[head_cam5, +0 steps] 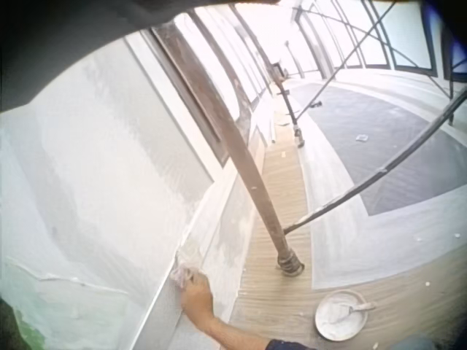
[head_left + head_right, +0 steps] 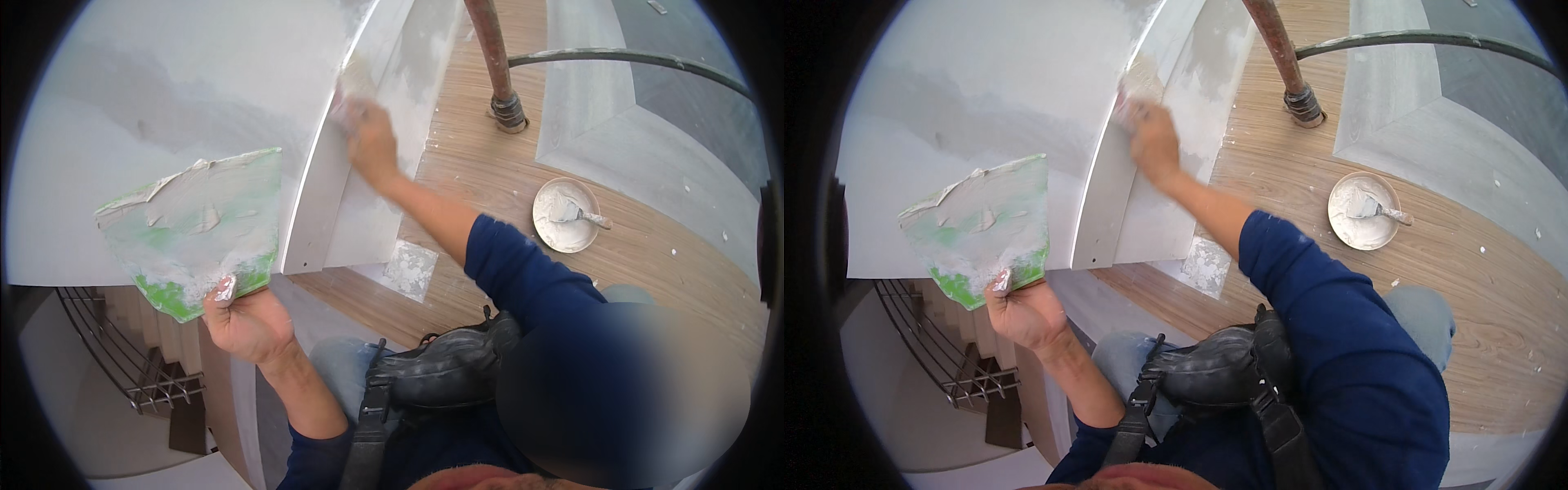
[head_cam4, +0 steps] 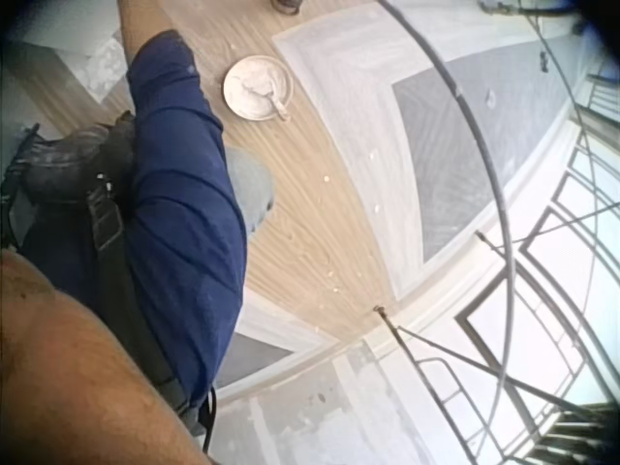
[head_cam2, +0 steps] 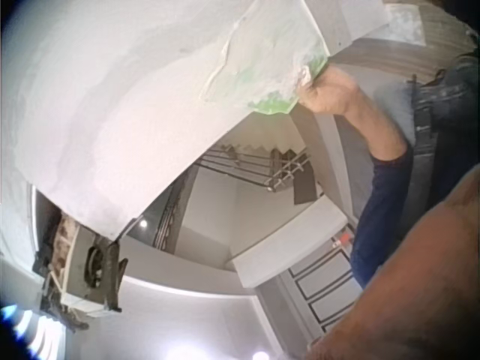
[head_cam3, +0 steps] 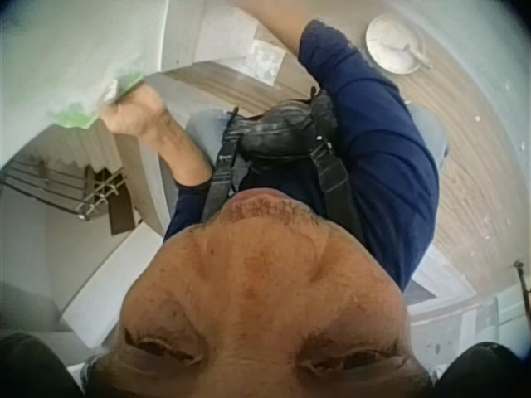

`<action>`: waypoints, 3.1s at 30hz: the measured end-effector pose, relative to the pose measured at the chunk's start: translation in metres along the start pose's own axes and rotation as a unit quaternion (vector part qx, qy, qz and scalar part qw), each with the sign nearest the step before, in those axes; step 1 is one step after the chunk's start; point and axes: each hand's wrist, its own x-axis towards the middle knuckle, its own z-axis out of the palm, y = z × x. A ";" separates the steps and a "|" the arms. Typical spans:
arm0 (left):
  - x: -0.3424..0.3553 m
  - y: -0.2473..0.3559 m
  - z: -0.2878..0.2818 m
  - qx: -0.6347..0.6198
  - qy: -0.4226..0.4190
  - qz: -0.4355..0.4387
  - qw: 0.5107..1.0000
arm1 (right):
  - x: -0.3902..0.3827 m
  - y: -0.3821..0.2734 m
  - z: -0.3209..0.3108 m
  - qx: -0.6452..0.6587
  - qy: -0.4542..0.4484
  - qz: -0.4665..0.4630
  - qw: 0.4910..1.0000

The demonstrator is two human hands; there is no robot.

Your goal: The person applies plaster to a wall using a trowel and hawk. They repeatedly scoop plaster from a bucket, spread it on the wall, and smooth the surface. The person moves along scaffolding to reach different sections of the wall.

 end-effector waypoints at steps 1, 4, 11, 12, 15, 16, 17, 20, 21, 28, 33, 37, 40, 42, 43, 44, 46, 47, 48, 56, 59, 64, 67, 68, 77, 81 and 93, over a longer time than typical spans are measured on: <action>0.001 0.004 -0.009 0.001 0.003 0.003 1.000 | -0.027 -0.025 -0.001 0.010 -0.023 -0.024 0.999; 0.009 0.015 -0.028 -0.013 0.001 -0.004 1.000 | -0.057 -0.059 -0.013 0.074 -0.052 -0.086 0.992; 0.016 0.020 -0.021 -0.073 0.015 -0.064 0.995 | 0.032 0.021 -0.036 0.093 -0.007 0.196 0.976; 0.016 0.019 -0.016 -0.077 0.017 -0.078 0.994 | 0.041 0.032 -0.037 0.090 -0.023 0.213 0.973; 0.011 0.007 -0.014 -0.045 0.000 -0.064 0.997 | 0.039 0.064 -0.029 0.318 0.031 0.362 0.876; 0.009 0.007 -0.015 -0.035 0.004 -0.064 0.997 | 0.033 0.064 -0.027 0.361 0.059 0.413 0.834; 0.006 0.010 -0.016 -0.025 0.008 -0.064 0.998 | 0.027 0.063 -0.024 0.400 0.087 0.460 0.788; 0.006 0.009 -0.012 -0.007 0.006 -0.054 0.998 | 0.018 0.080 -0.019 0.401 0.087 0.471 0.781; 0.007 0.008 -0.010 -0.004 0.003 -0.049 0.999 | 0.015 0.087 -0.018 0.382 0.073 0.453 0.802; 0.010 0.016 -0.020 -0.011 0.030 -0.041 0.999 | -0.044 -0.001 0.002 0.083 -0.018 0.011 0.996; 0.016 0.026 -0.035 -0.035 0.033 -0.043 0.998 | -0.041 -0.039 -0.004 0.220 -0.088 0.179 0.955; 0.019 0.028 -0.045 -0.054 0.032 -0.044 0.997 | 0.024 -0.013 -0.019 0.192 0.015 0.146 0.970; 0.018 0.028 -0.048 -0.064 0.024 -0.049 0.996 | 0.060 0.001 -0.038 0.097 0.033 -0.165 0.981; 0.015 0.029 -0.049 -0.069 0.020 -0.050 0.996 | 0.065 0.001 -0.050 -0.015 0.009 -0.304 0.952; 0.016 0.030 -0.051 -0.072 0.017 -0.052 0.996 | 0.067 0.001 -0.054 -0.070 -0.004 -0.372 0.926; 0.017 0.030 -0.053 -0.075 0.015 -0.053 0.996 | 0.067 0.002 -0.056 -0.106 -0.019 -0.371 0.922; 0.017 0.030 -0.056 -0.081 0.014 -0.059 0.995 | 0.064 0.011 -0.060 -0.181 -0.051 -0.367 0.911; 0.017 0.031 -0.057 -0.084 0.017 -0.063 0.994 | 0.065 0.019 -0.060 -0.176 -0.067 -0.374 0.908; 0.017 0.031 -0.058 -0.086 0.020 -0.067 0.994 | 0.068 0.026 -0.058 -0.171 -0.083 -0.381 0.905; 0.018 0.027 -0.067 -0.089 0.032 -0.066 0.993 | 0.032 0.034 -0.021 -0.083 -0.093 -0.328 0.936; 0.016 0.031 -0.067 -0.086 0.034 -0.057 0.994 | 0.024 0.026 0.004 -0.037 -0.070 -0.304 0.949; 0.016 0.025 -0.074 -0.101 0.031 -0.052 0.993 | 0.006 0.044 0.015 -0.104 -0.110 -0.295 0.944; 0.016 0.021 -0.074 -0.110 0.032 -0.053 0.992 | -0.002 0.067 -0.017 -0.138 -0.153 -0.292 0.934; 0.017 0.022 -0.076 -0.109 0.032 -0.056 0.992 | -0.005 0.073 -0.026 -0.156 -0.163 -0.294 0.929; 0.023 0.018 -0.088 -0.135 0.033 -0.073 0.988 | 0.101 0.015 -0.045 -0.146 -0.161 -0.268 0.939; 0.018 0.023 -0.078 -0.121 0.045 -0.083 0.988 | 0.123 0.019 -0.048 -0.277 -0.198 -0.084 0.936; 0.029 0.032 -0.090 -0.147 0.027 -0.045 0.988 | 0.123 -0.091 -0.024 -0.397 -0.414 -0.125 0.809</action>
